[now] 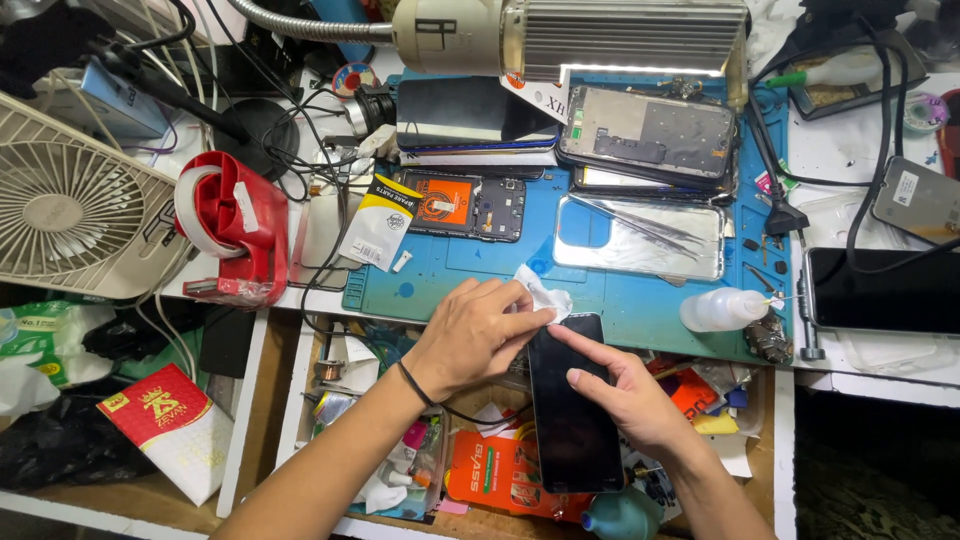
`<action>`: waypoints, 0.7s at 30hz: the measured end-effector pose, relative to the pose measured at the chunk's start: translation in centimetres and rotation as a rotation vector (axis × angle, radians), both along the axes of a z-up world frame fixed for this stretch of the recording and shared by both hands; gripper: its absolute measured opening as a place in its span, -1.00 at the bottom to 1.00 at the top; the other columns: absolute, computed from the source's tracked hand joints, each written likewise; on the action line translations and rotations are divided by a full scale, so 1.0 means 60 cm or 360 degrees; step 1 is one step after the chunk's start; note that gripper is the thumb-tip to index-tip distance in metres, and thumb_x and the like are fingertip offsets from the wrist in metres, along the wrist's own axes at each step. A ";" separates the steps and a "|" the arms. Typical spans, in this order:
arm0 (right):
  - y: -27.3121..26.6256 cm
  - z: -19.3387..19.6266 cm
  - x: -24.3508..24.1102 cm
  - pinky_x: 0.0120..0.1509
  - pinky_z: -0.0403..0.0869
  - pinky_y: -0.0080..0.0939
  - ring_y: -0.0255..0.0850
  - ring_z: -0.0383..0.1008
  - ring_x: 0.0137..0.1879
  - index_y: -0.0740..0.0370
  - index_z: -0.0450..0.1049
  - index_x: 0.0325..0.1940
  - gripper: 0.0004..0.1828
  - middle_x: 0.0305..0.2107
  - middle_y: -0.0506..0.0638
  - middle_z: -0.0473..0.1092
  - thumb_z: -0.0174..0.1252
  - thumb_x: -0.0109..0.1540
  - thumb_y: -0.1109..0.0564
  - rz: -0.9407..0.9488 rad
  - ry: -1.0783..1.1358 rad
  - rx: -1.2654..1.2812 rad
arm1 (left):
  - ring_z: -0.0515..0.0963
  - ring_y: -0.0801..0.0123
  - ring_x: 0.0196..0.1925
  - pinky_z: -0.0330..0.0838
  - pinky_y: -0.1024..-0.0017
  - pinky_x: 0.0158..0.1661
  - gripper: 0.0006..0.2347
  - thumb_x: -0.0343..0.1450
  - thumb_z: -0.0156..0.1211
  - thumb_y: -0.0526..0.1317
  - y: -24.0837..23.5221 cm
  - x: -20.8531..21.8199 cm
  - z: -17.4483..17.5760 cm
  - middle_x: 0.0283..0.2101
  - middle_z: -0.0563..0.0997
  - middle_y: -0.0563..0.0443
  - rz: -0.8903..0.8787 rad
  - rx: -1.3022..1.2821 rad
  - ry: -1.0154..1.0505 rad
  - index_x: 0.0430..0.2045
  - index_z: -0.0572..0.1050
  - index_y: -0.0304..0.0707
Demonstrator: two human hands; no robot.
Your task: The person holds a smartphone, rotates it to inspect the edges, and wipes the screen and body with a white cloth. The person briefly powers on the device to show the lock screen, then continues wiping the screen and edges.
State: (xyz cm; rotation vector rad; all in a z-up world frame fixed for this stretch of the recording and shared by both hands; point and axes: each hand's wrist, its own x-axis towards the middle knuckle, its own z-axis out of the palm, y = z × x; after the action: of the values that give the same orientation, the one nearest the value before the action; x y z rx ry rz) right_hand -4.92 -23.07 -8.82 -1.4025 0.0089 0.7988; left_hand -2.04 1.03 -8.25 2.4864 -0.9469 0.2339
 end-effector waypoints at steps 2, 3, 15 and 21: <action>0.001 -0.002 -0.001 0.53 0.22 -0.25 -0.29 0.29 0.49 0.08 0.36 0.43 -0.36 0.40 0.00 0.34 0.14 0.22 0.12 -0.0017 0.0012 0.0015 | 0.50 0.16 -0.31 0.35 0.24 -0.36 -0.75 0.40 0.28 -0.30 0.006 0.004 0.003 -0.22 0.52 0.01 -0.0057 0.0060 -0.0030 -0.05 0.57 0.00; 0.001 -0.004 -0.002 0.53 0.22 -0.24 -0.27 0.30 0.49 0.07 0.37 0.42 -0.36 0.41 0.02 0.34 0.15 0.22 0.12 -0.0034 0.0023 0.0027 | 0.49 0.15 -0.33 0.37 0.22 -0.37 -0.73 0.39 0.28 -0.32 0.009 0.006 0.004 -0.18 0.53 0.01 -0.0113 0.0118 -0.0061 -0.04 0.54 -0.01; -0.016 -0.026 0.003 0.59 0.12 -0.15 -0.25 0.24 0.55 -0.02 0.38 0.41 -0.42 0.39 -0.04 0.34 0.10 0.27 0.00 0.0201 -0.0292 -0.0192 | 0.55 0.16 -0.34 0.52 0.28 -0.36 -0.77 0.38 0.28 -0.49 0.099 0.001 0.080 -0.27 0.54 -0.04 0.0503 0.0143 -0.0264 -0.10 0.61 -0.33; -0.017 -0.034 0.005 0.58 0.14 -0.12 -0.23 0.27 0.54 0.00 0.41 0.39 -0.45 0.37 -0.05 0.38 0.09 0.28 0.01 0.0255 -0.0280 -0.0288 | 0.52 0.11 -0.28 0.54 0.30 -0.28 -0.65 0.44 0.32 -0.50 0.094 -0.007 0.045 -0.27 0.51 -0.19 0.0433 -0.0109 -0.0252 0.14 0.46 -0.49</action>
State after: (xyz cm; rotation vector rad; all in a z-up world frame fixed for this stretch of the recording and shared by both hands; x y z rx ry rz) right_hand -4.60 -24.09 -10.86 -1.6573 -0.1729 0.8197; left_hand -2.45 6.69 -5.54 2.5568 -0.6439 0.5491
